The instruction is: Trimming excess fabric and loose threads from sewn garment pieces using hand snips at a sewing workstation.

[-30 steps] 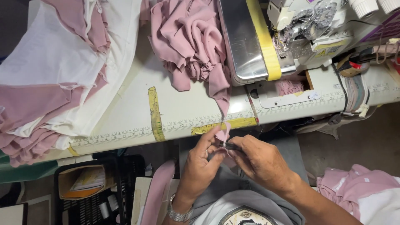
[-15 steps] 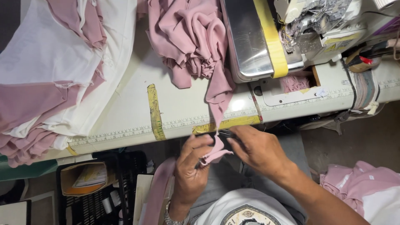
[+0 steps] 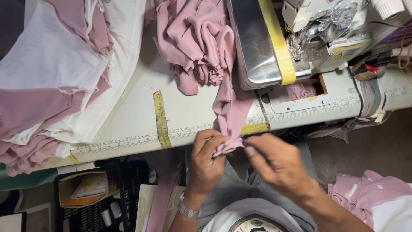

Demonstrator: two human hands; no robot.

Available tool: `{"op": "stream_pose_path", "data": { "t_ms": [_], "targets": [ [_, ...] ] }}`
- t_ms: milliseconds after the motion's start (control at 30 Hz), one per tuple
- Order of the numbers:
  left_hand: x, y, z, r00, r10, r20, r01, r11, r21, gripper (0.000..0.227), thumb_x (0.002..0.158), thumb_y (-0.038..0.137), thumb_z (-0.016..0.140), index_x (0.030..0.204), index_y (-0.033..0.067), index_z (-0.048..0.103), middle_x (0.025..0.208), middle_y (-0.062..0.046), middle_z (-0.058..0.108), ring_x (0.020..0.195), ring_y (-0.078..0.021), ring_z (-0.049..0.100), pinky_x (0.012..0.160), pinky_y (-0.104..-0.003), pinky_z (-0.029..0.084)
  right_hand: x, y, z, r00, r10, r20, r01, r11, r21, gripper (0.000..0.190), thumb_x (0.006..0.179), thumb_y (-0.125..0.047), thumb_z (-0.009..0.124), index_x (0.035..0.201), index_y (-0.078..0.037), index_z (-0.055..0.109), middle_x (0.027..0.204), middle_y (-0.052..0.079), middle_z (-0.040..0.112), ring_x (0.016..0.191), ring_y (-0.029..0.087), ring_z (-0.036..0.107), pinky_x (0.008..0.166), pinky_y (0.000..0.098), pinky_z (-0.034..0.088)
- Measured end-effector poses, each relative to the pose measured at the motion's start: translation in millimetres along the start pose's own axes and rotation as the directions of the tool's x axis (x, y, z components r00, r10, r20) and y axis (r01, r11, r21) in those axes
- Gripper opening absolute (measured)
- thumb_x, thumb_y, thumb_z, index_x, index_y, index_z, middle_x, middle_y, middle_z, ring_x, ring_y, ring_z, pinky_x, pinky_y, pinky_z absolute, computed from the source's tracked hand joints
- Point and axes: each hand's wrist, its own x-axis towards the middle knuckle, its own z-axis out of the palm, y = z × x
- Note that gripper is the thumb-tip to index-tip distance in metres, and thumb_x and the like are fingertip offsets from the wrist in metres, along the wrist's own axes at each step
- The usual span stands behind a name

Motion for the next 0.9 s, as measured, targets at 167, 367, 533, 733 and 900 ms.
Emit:
{"op": "stream_pose_path", "data": {
  "t_ms": [167,367,533,733,900],
  "targets": [
    [-34,6,-29,0.996,-0.089,-0.001,0.089,0.993,-0.08,0.021,0.099,0.004,0.054,0.12,0.0034,0.05,0.132,-0.018,0.06,0.138,-0.038,0.054,0.118,-0.047,0.046,10,21,-10,0.997,0.002,0.079,0.026,0.934,-0.356,0.025,0.096,-0.026,0.065,0.112,-0.008,0.071,0.103,0.006,0.077,0.082,0.023,0.074,0.072,0.0384,0.058],
    [-48,2,-25,0.979,-0.205,0.016,0.205,0.971,-0.12,0.031,0.102,0.018,0.056,0.128,0.0021,0.052,0.128,-0.018,0.065,0.115,-0.0278,0.068,0.098,-0.033,0.057,18,23,34,0.982,-0.031,0.186,0.095,0.933,-0.346,0.021,0.096,-0.027,0.065,0.112,-0.013,0.062,0.095,0.003,0.071,0.068,0.027,0.069,0.046,0.0446,0.053],
    [-34,1,-18,0.994,-0.11,0.023,0.112,0.982,-0.15,0.035,0.089,-0.009,0.059,0.12,0.0053,0.052,0.11,-0.012,0.066,0.094,-0.0238,0.064,0.085,-0.033,0.05,21,9,29,0.989,-0.114,0.092,0.137,0.943,-0.304,0.021,0.099,-0.026,0.063,0.111,-0.009,0.061,0.095,0.004,0.071,0.075,0.023,0.069,0.056,0.0366,0.052],
    [10,5,-2,0.994,-0.066,0.085,0.063,0.997,0.034,0.033,0.084,-0.013,0.056,0.114,-0.004,0.064,0.109,-0.014,0.063,0.099,-0.0283,0.065,0.087,-0.036,0.055,23,-2,16,0.965,-0.257,0.053,0.262,0.95,-0.172,0.007,0.099,-0.011,0.064,0.101,-0.006,0.06,0.079,0.005,0.057,0.06,0.02,0.054,0.054,0.0338,0.047],
    [9,12,-17,0.998,0.045,-0.04,-0.043,0.999,0.027,0.028,0.089,-0.011,0.052,0.116,-0.004,0.057,0.131,-0.016,0.053,0.137,-0.0393,0.05,0.123,-0.054,0.042,32,15,-17,0.992,-0.123,-0.007,0.114,0.937,-0.331,0.02,0.1,-0.018,0.062,0.108,-0.001,0.07,0.097,0.01,0.074,0.081,0.024,0.072,0.073,0.036,0.056]
  ]
}}
